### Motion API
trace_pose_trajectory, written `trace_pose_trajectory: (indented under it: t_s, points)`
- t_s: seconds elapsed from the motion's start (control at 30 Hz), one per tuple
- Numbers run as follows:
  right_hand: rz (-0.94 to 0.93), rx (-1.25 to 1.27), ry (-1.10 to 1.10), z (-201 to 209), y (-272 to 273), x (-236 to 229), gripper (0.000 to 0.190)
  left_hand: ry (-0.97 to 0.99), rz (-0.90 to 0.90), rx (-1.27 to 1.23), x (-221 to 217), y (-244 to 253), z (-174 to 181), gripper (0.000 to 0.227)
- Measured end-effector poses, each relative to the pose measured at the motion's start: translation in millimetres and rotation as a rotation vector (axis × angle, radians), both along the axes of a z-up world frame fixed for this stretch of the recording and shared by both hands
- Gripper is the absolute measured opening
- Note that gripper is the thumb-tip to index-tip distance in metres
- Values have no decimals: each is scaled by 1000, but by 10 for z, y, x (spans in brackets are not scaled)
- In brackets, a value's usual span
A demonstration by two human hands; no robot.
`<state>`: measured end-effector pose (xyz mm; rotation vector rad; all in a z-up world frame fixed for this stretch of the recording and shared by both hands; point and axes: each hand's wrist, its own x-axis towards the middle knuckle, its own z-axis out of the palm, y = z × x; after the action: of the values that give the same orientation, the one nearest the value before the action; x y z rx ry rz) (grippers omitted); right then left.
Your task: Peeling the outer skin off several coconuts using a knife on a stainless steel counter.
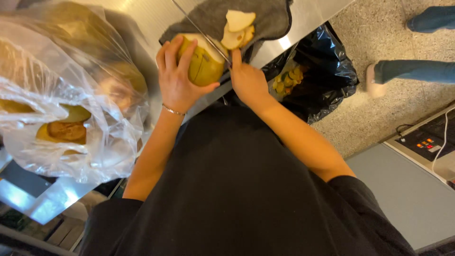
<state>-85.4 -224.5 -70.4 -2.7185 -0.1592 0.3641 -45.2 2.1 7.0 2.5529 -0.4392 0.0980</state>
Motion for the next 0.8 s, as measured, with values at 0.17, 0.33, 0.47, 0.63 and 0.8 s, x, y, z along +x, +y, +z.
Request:
trace_pose_trajectory:
  t_s: [0.17, 0.33, 0.47, 0.63, 0.8]
  points:
    - [-7, 110, -51, 270, -128, -124, 35, 19, -24, -29, 13, 7, -27, 101]
    - [-52, 140, 156, 309, -17, -176, 38, -19, -19, -66, -14, 94, -51, 100]
    - [-63, 227, -3, 261, 60, 26, 38, -18, -6, -24, -52, 105, -32, 101]
    - [-118, 424, 76, 50, -233, -109, 37, 34, 52, -107, -111, 250, 21, 108]
    - [-479, 824, 417, 257, -59, 30, 24, 143, 81, -181, -77, 231, 98, 104]
